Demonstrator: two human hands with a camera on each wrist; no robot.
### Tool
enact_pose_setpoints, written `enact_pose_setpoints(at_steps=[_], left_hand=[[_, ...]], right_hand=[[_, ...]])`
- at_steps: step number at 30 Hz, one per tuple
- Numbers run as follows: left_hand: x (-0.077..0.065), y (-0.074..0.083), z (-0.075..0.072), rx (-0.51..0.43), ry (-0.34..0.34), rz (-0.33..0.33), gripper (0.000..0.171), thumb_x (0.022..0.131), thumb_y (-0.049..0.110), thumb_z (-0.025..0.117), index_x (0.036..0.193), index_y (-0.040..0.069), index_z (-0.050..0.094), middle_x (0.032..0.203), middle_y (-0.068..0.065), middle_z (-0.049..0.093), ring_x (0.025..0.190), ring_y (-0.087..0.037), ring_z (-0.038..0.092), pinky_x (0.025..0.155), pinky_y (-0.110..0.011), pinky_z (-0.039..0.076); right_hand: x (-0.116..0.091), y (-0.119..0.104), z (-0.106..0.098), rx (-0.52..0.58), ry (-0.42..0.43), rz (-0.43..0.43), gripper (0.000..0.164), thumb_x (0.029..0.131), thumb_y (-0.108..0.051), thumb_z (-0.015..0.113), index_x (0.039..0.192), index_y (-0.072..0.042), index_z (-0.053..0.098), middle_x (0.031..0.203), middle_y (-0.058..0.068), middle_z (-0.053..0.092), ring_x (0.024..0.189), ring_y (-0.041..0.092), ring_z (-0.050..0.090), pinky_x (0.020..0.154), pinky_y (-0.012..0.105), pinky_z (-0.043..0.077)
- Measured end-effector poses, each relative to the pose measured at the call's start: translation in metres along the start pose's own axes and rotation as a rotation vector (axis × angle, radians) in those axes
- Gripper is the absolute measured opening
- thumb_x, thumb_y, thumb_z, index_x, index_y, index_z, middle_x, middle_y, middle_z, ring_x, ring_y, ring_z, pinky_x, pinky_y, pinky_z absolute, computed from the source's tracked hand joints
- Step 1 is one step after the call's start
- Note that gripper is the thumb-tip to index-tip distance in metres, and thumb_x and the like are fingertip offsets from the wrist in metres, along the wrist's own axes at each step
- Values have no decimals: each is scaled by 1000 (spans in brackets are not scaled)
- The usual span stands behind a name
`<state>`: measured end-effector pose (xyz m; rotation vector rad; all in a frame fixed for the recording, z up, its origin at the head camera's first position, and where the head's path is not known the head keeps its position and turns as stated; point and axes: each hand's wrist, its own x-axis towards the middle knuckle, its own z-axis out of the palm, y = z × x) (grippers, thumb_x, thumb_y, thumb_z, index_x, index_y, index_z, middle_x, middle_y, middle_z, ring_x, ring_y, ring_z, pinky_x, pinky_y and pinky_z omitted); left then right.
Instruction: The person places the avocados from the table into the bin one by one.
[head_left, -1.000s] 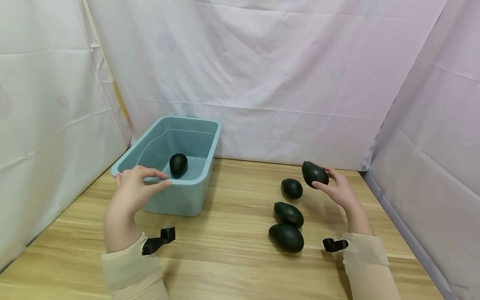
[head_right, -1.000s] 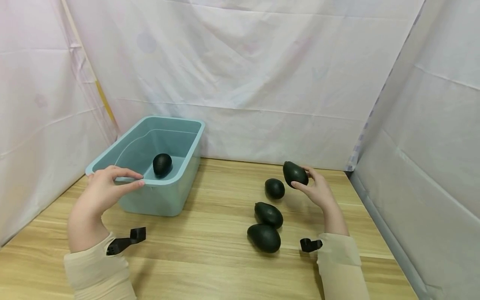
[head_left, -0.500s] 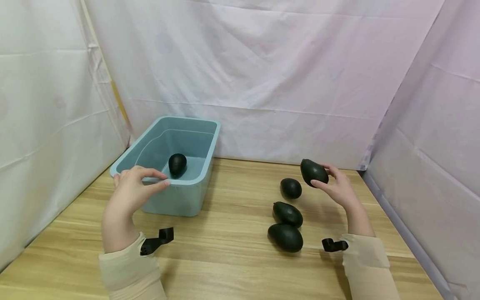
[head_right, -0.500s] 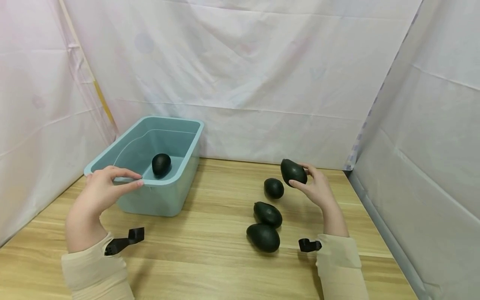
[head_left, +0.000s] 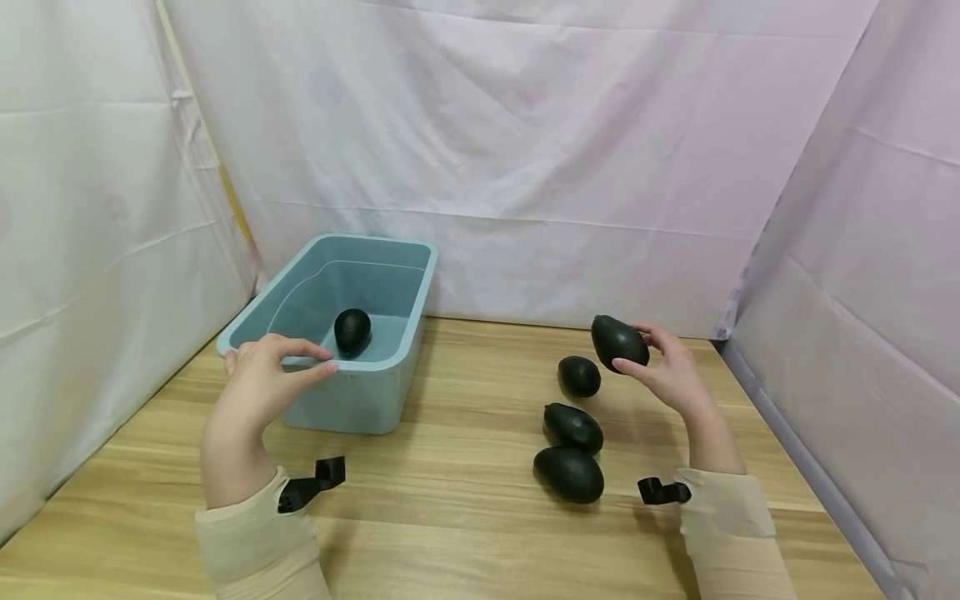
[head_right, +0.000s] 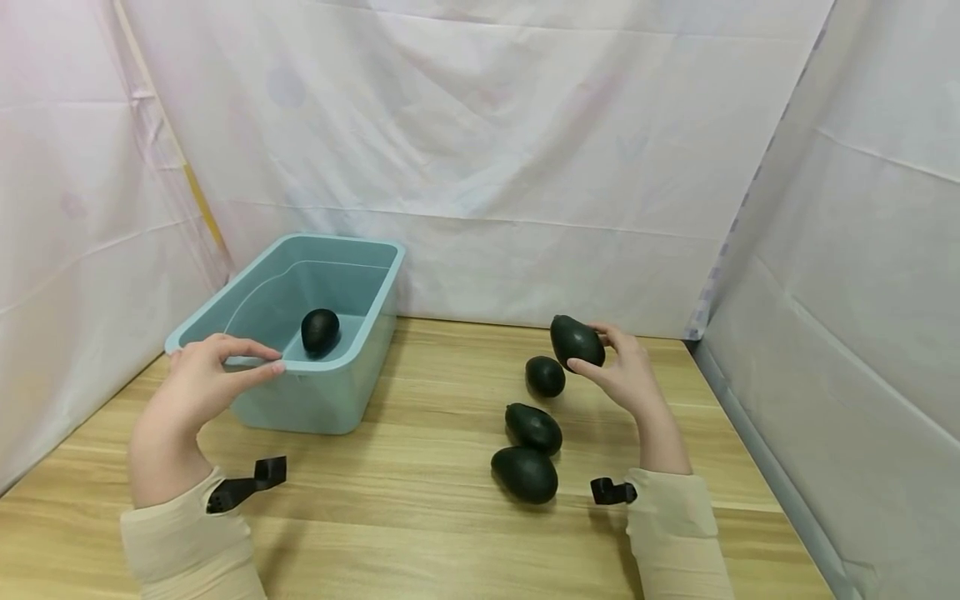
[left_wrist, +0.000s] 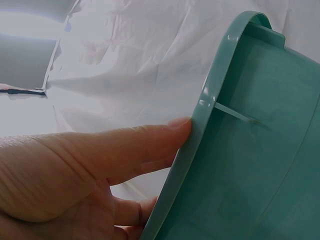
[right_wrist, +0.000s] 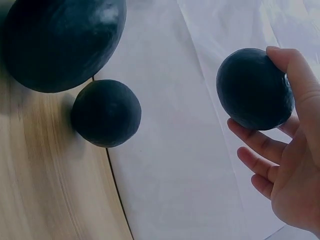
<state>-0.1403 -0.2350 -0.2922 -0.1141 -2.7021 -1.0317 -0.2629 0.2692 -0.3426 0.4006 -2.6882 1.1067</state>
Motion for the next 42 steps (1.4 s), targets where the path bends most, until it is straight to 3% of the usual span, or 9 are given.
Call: enact_pose_setpoints(at_steps=[11,31,42], left_hand=[[-1,1,0,0,1,1,29,87,29,72,105,5,73,112,-22,56,112,-50,34,100,-69,-15],[1,-2,0,11,0,13,30,88,30,71,105,5,73,114,-24,56,115,-53,33,99,-70,-16],[1,-3,-1,8,-5,19,31,88,30,71,106,5,73,113,-24,56,113,-52,34,98,-70,-16]], right_hand=[[-2,-14,3,2,4,-9,70,84,-39,74,139,-7,46,127,25,46,126,46,34,93,68,30],[10,-49,10,-19,13,-103,68,81,-41,76,137,-11,50,119,16,55,119,40,41,90,63,34],[17,-71,22,11,0,-111,65,80,-38,78,134,-15,52,116,15,55,122,38,33,92,62,31]])
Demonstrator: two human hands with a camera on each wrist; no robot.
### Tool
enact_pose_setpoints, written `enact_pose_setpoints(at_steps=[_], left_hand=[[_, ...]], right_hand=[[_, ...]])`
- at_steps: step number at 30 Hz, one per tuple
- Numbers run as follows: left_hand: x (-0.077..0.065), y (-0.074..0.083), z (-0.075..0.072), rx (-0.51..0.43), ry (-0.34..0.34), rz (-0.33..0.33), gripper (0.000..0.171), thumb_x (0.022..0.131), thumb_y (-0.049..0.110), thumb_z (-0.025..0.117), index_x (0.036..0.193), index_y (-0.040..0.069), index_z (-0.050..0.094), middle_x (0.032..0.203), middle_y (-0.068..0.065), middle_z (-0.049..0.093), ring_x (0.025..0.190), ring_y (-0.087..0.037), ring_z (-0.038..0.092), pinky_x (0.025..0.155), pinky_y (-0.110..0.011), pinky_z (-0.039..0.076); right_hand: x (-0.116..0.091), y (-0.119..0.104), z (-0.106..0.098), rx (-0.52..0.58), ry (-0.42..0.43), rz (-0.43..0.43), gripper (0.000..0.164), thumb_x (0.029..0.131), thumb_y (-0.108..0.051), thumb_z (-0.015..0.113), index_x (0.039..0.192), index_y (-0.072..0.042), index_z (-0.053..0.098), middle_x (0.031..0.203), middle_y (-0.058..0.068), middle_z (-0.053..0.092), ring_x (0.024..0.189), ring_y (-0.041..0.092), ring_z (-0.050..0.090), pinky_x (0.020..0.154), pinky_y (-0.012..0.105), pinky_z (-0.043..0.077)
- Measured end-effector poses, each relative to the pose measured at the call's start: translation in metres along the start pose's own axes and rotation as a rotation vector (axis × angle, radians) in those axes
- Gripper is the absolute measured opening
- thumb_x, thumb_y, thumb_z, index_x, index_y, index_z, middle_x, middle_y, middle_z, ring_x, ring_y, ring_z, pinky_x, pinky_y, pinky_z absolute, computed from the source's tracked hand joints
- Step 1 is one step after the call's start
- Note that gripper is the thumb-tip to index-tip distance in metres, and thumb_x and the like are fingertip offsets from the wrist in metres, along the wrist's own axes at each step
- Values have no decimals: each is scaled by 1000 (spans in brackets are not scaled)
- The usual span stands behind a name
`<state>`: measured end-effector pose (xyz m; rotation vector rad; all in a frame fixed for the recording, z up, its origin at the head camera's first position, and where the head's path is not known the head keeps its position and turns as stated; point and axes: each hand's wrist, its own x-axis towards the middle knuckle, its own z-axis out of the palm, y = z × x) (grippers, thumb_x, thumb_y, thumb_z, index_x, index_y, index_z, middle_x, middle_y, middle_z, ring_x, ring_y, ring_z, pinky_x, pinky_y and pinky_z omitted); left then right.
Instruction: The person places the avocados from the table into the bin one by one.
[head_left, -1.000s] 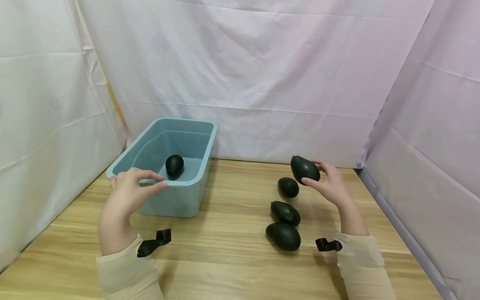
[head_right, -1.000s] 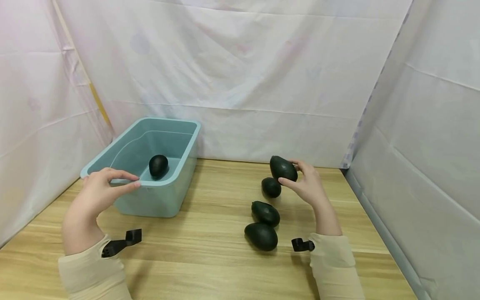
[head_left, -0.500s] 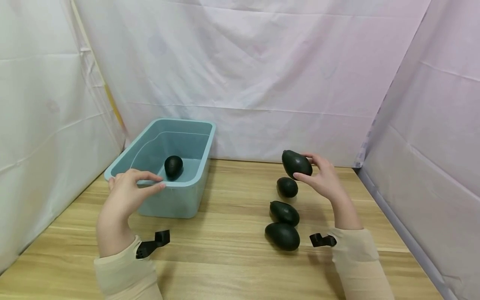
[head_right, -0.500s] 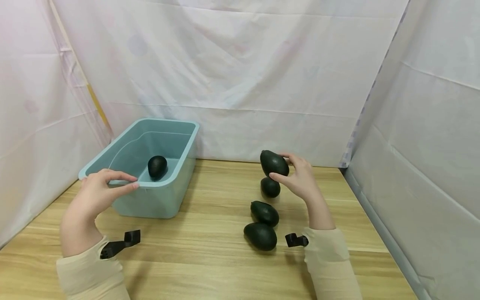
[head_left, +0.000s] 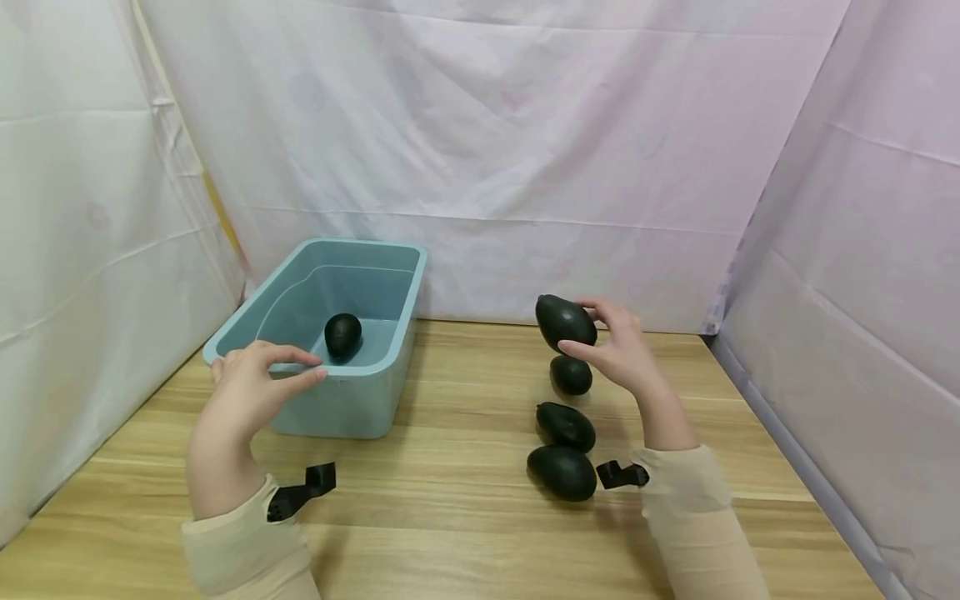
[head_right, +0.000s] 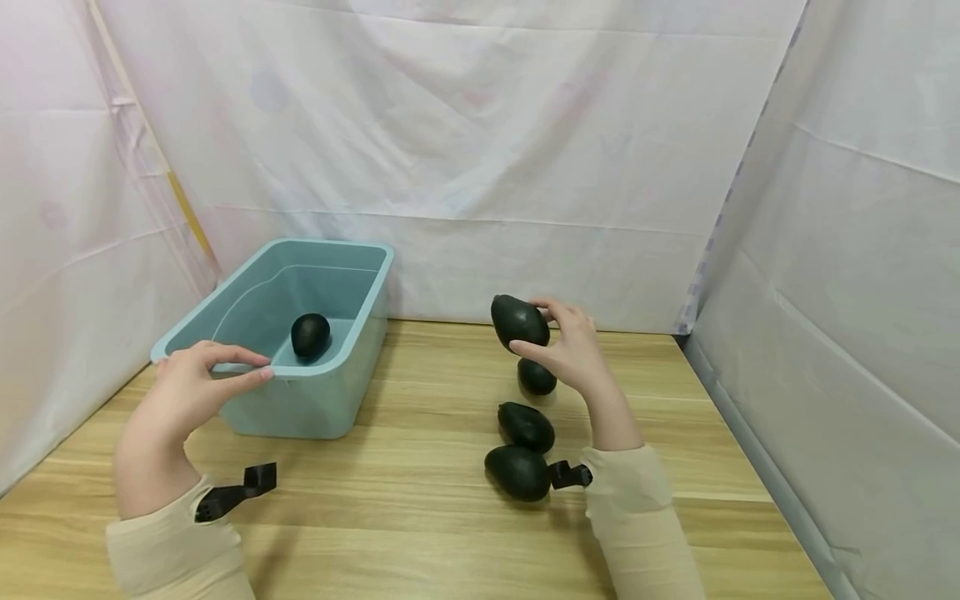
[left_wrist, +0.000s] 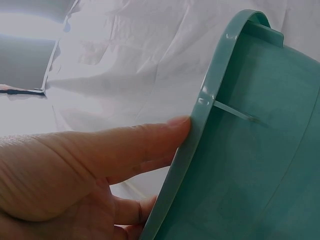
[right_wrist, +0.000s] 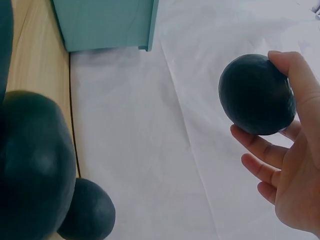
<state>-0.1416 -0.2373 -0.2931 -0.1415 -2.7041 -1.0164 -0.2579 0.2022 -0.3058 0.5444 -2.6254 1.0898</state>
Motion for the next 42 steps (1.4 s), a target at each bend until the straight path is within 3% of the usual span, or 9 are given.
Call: enact_pose_setpoints(at_steps=[26,42], left_hand=[[2,-3,-1,14,-7,15,30,88,31,71,105,5,73,112,-24,58,115,-54,34,97,-73,-14],[3,-3,-1,22,-8,18,30,88,31,71,104,5,73,114,-25,58,117,-55,34,97,-73,-14]], right_hand=[[20,-45,40,24,-17,-146,61,77,-36,80,129,-18,56,112,9,61,116,30,39,96,57,27],[30,-62,56,46,-48,-132,61,77,-42,79,129,-22,56,114,5,59,119,26,38,92,56,34]])
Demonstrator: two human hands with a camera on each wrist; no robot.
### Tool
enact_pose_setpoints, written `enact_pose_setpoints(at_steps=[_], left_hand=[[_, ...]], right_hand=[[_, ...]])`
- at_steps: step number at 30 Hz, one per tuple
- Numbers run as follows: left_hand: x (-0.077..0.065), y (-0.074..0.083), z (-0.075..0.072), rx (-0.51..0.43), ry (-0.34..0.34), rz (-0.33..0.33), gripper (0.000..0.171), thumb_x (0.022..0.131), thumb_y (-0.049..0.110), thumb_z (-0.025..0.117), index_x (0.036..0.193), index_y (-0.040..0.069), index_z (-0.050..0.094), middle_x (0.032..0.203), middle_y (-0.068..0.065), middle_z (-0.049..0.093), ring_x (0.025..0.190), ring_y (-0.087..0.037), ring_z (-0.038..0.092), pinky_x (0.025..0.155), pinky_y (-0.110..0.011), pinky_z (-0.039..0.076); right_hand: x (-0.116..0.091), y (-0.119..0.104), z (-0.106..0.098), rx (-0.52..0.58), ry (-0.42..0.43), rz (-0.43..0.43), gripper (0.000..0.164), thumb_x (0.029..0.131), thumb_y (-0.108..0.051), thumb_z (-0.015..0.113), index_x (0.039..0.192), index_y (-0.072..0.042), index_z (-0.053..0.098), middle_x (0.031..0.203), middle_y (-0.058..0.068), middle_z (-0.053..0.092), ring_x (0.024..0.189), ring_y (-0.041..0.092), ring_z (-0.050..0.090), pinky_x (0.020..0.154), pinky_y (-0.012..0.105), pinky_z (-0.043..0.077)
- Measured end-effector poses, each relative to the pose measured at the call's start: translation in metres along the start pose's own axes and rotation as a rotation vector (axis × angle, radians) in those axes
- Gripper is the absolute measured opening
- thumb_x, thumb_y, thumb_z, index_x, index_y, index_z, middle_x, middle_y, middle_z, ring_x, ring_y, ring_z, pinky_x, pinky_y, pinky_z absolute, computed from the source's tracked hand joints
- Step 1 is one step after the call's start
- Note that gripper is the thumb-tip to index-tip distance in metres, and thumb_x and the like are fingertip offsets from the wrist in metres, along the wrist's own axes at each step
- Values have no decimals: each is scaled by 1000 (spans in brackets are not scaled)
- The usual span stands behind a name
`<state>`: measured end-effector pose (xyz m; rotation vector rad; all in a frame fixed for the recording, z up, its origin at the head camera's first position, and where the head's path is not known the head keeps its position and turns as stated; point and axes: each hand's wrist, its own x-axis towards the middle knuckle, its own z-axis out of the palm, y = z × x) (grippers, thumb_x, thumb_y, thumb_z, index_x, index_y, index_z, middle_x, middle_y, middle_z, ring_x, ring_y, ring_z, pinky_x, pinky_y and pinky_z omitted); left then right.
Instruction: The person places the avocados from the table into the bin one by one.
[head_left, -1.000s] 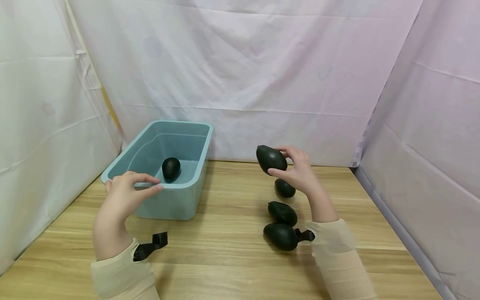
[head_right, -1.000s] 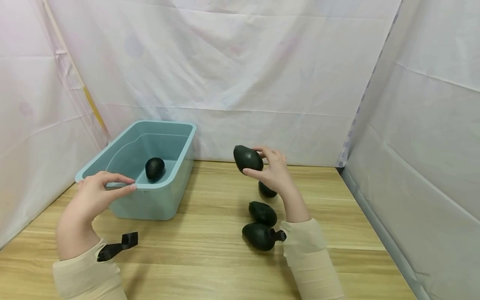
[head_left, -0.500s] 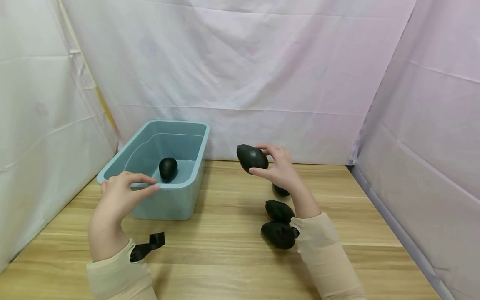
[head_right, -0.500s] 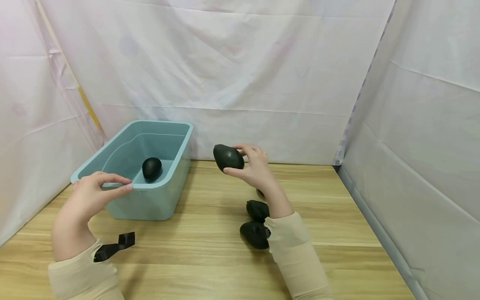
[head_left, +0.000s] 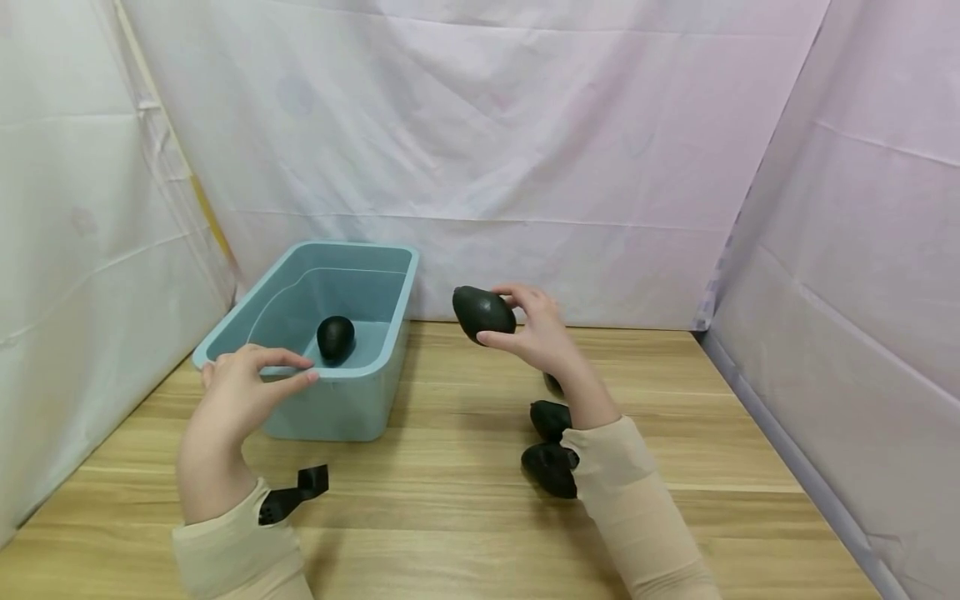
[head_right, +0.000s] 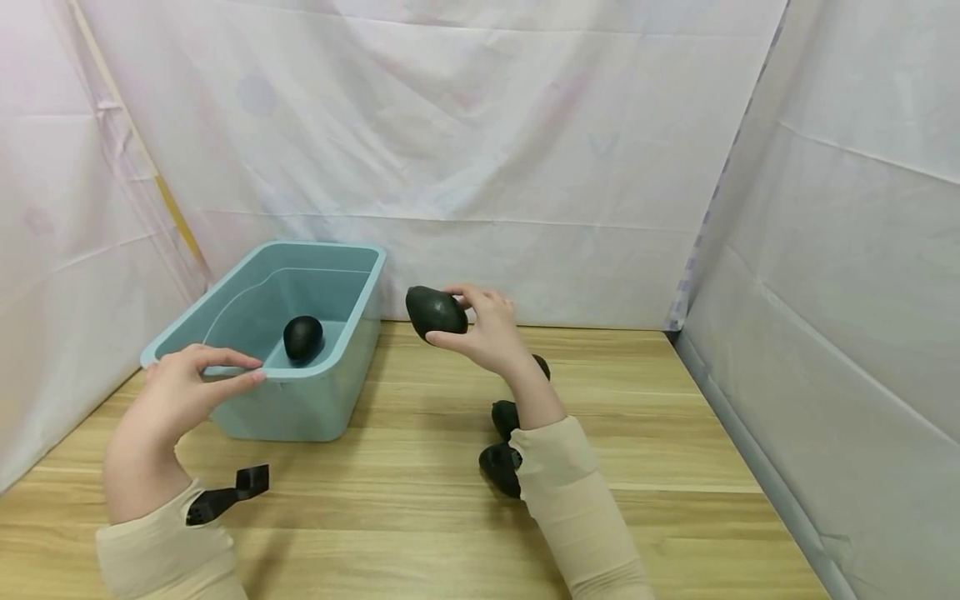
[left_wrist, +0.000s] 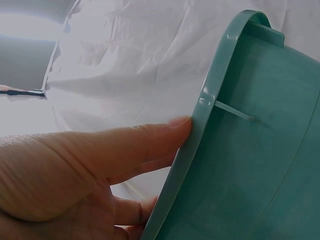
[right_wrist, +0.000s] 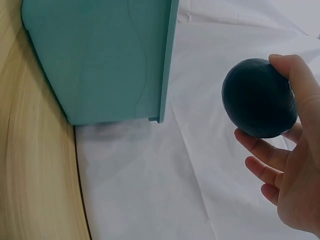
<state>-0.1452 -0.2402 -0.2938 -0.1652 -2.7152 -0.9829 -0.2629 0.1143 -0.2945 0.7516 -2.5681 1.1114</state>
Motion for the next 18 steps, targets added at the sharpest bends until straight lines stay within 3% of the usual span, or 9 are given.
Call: enact_pose_setpoints(at_steps=[18], left_hand=[[0,-1,0,0,3,8,30,88,30,71,104,5,73,114,-26,58,116,-55,34,96,-74,-13]], right_hand=[[14,-20,14,41,-6,-14,58,76,-42,80,126,-23,57,109,2,59,119,26,36,87,51,38]])
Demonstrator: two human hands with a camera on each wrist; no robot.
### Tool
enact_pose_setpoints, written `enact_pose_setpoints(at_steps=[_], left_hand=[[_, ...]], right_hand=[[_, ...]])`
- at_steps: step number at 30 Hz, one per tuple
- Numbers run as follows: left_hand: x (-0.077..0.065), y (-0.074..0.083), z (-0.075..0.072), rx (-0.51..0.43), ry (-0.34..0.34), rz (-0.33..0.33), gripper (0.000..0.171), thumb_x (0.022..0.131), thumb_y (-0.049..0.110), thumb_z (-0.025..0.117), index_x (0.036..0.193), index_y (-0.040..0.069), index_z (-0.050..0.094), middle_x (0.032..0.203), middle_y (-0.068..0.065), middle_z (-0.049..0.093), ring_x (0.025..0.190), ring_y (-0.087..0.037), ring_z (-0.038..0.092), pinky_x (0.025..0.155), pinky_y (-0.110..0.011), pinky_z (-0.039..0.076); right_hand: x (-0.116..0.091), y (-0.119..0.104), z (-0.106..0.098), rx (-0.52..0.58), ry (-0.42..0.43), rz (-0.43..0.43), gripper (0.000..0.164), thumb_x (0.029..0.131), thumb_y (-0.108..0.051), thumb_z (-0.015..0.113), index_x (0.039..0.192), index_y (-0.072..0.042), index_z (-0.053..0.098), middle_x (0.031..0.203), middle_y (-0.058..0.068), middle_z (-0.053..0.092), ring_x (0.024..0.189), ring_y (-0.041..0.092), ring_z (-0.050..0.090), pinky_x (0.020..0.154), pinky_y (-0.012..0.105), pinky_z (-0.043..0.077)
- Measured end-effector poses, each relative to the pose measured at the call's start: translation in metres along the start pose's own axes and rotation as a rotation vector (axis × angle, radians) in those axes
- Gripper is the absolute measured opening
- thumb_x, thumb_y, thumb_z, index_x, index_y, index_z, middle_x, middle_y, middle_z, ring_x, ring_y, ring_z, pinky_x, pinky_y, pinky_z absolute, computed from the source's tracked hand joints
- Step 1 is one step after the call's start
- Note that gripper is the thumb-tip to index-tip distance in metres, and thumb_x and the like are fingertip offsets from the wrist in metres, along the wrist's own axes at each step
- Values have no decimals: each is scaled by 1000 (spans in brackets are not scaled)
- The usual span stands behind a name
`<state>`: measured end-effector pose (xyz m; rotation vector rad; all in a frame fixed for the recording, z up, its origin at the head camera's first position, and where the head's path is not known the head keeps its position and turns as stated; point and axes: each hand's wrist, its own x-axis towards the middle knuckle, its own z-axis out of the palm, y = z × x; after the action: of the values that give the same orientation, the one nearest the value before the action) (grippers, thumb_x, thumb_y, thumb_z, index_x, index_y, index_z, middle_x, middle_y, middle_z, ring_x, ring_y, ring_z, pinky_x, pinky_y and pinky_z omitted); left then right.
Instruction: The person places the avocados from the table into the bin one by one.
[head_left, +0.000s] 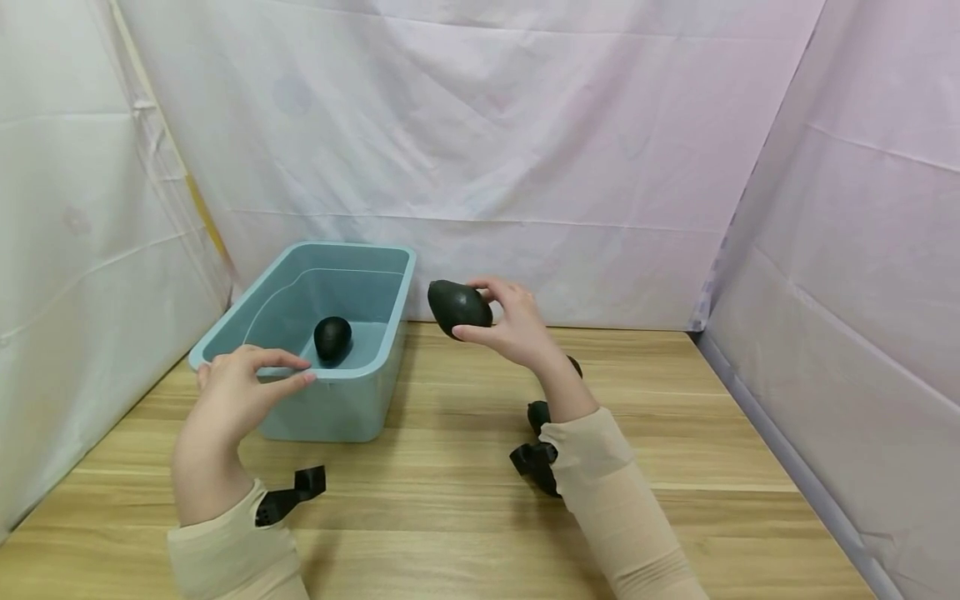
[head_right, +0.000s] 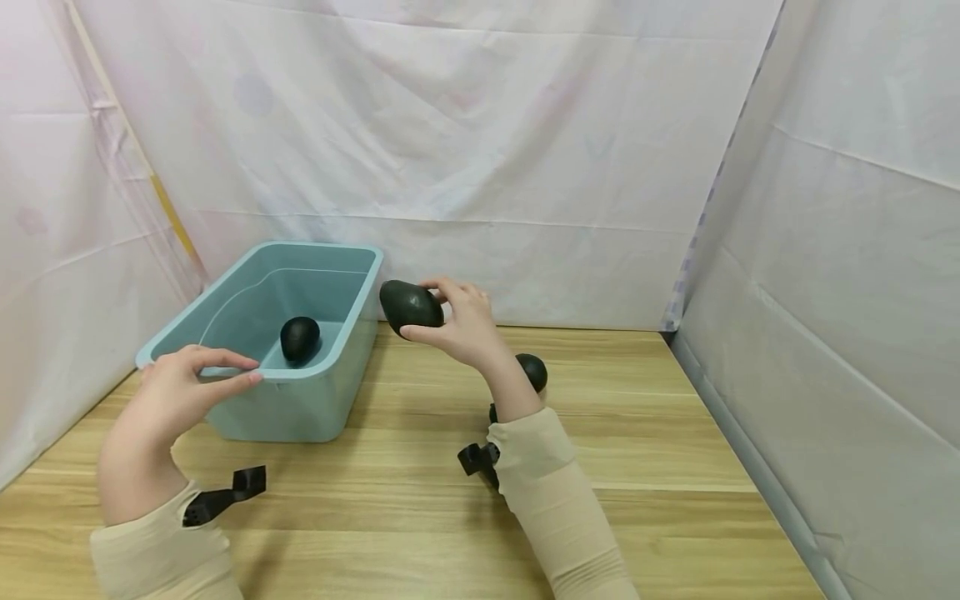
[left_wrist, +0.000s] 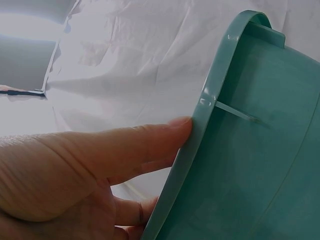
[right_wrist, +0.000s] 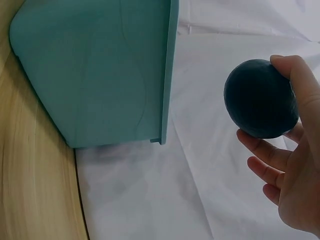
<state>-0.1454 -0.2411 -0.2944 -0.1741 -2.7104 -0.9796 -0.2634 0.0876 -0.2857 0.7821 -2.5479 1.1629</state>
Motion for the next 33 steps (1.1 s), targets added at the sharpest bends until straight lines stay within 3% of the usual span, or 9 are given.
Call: enact_pose_setpoints(at_steps=[11,33], left_hand=[[0,1,0,-5,-8,-7,32,88,31,71,105,5,72,115,-26,57,116,-57,33,96,-73,-14],[1,0,0,-3,-6,1,31,88,31,71,104,4,73,112,-26,58,115,-55,34,96,-74,-12]], right_hand=[[4,-8,10,18,-22,11,57,76,-42,79,126,-25,57,108,-1,58,122,26,32,85,51,41],[13,-19,27,28,-37,-18,57,76,-43,79,126,-28,57,108,-3,57,116,21,36,85,47,40]])
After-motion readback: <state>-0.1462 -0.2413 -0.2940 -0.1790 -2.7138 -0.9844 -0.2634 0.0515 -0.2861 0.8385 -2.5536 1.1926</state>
